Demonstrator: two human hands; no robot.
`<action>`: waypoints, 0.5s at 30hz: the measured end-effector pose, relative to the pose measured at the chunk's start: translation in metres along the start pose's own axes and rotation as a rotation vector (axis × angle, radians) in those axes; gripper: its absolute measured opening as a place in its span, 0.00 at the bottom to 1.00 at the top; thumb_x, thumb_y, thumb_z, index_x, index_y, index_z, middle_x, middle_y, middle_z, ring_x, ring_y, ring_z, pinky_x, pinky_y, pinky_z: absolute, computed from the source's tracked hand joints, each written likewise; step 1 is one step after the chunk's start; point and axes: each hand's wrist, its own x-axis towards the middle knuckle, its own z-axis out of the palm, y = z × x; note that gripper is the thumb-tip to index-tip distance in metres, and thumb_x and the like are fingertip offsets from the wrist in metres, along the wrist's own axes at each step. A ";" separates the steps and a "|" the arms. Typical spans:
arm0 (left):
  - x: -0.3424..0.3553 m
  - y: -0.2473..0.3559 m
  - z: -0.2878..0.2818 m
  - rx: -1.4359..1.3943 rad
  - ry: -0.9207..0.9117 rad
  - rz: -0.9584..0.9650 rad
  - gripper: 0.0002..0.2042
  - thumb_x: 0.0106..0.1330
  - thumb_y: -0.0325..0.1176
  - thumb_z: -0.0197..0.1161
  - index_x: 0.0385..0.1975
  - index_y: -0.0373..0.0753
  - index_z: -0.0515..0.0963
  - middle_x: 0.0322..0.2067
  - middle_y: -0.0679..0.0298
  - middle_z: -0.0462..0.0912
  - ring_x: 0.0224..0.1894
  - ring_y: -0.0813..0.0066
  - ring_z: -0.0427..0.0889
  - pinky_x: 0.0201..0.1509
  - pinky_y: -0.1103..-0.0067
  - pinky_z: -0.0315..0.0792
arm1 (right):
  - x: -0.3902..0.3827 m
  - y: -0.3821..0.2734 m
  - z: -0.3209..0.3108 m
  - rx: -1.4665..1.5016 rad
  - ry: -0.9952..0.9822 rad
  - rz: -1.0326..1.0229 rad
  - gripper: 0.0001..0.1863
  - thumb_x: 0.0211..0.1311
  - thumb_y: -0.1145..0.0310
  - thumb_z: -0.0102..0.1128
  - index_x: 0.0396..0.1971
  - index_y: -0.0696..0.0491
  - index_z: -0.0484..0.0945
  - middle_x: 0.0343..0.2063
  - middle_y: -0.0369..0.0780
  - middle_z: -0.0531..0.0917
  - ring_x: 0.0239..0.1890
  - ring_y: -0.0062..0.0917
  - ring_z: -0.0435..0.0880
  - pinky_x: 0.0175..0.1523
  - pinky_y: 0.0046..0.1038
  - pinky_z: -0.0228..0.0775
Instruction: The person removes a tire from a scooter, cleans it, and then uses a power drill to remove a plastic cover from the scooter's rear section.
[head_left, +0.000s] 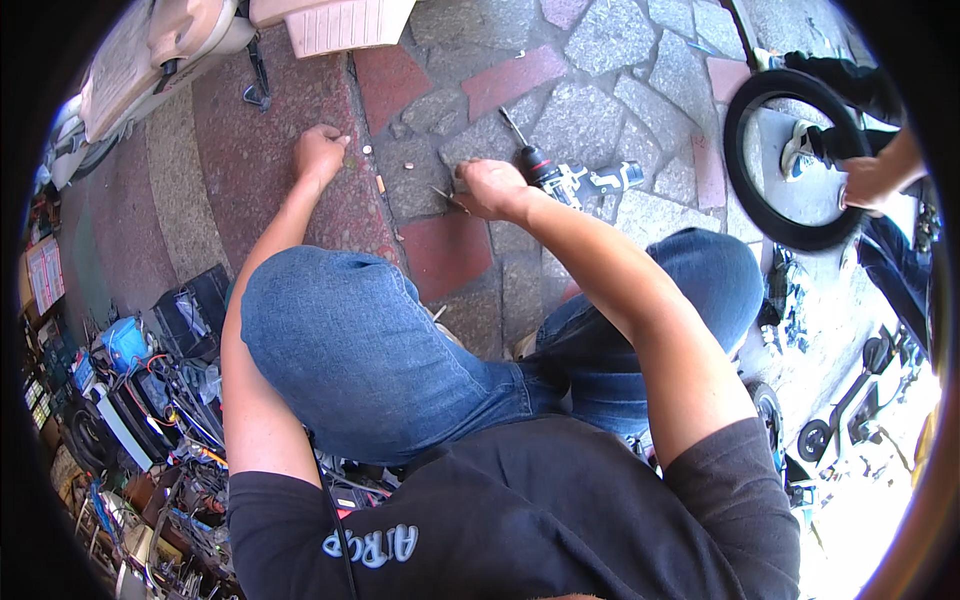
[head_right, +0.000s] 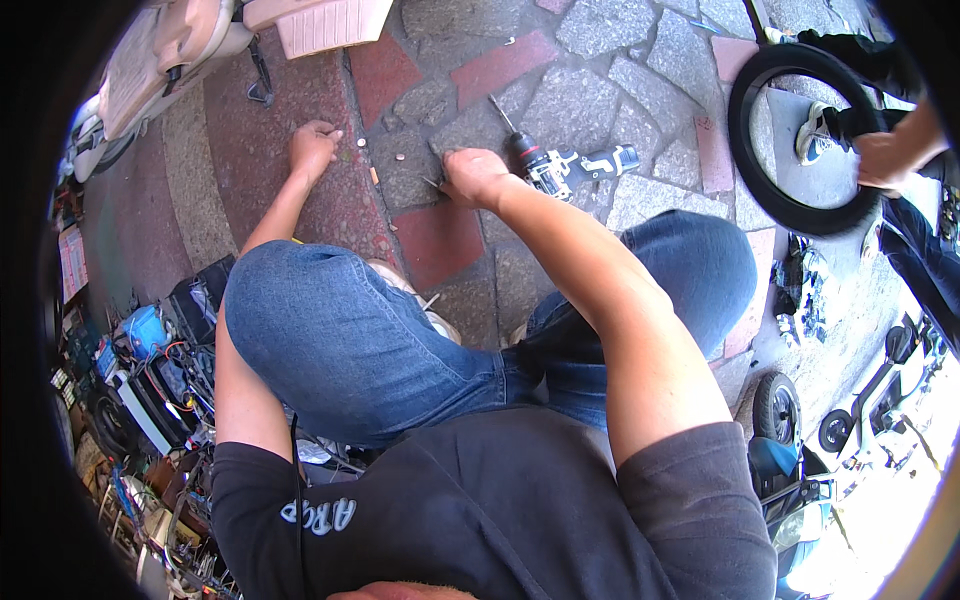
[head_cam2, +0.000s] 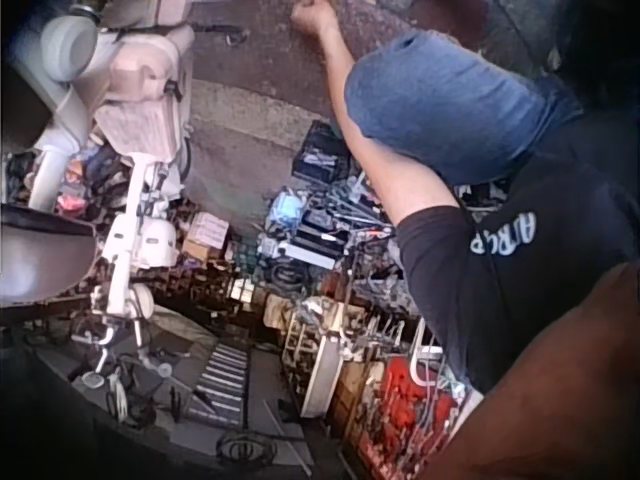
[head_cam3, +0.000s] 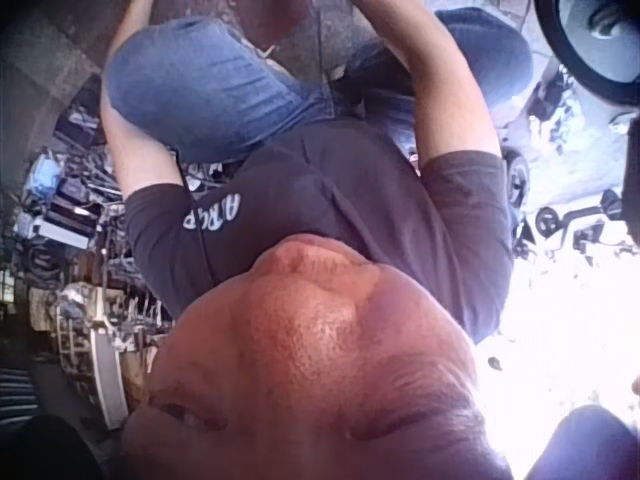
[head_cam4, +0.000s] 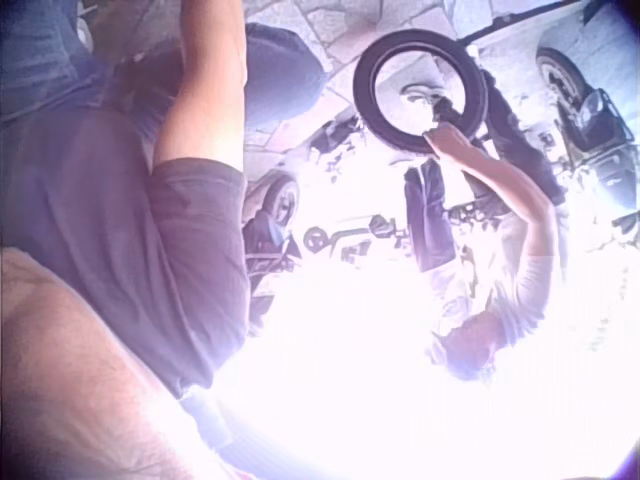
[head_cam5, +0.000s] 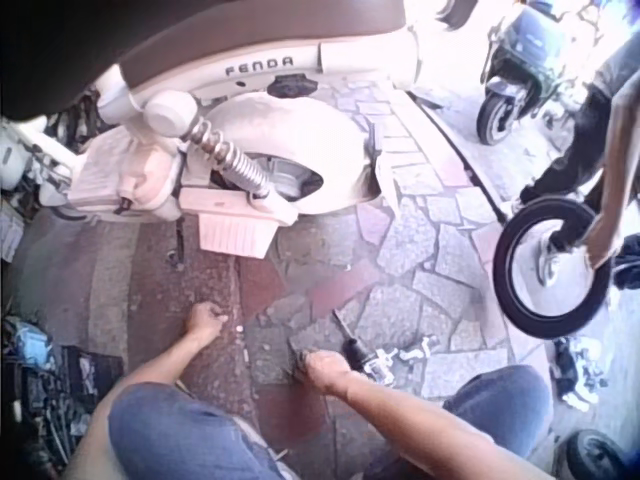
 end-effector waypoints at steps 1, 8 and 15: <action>-0.004 0.004 0.003 -0.174 -0.053 -0.061 0.12 0.66 0.32 0.69 0.44 0.31 0.82 0.28 0.59 0.86 0.22 0.74 0.83 0.25 0.78 0.75 | -0.003 0.008 -0.007 -0.005 0.082 -0.008 0.16 0.62 0.60 0.63 0.44 0.56 0.80 0.41 0.50 0.85 0.47 0.47 0.85 0.52 0.44 0.77; -0.011 0.088 0.015 -0.929 -0.409 -0.106 0.18 0.72 0.40 0.64 0.51 0.32 0.77 0.39 0.56 0.85 0.37 0.66 0.87 0.42 0.72 0.81 | -0.054 0.077 -0.080 -0.105 0.172 0.297 0.15 0.57 0.73 0.55 0.45 0.58 0.78 0.41 0.54 0.82 0.46 0.49 0.83 0.53 0.43 0.77; 0.035 0.140 -0.006 -1.596 -0.370 -0.067 0.28 0.73 0.48 0.61 0.60 0.28 0.70 0.56 0.47 0.80 0.62 0.48 0.78 0.66 0.62 0.74 | -0.119 0.089 -0.072 -0.483 -0.165 0.206 0.39 0.49 0.75 0.63 0.67 0.60 0.67 0.49 0.46 0.79 0.55 0.37 0.77 0.58 0.37 0.69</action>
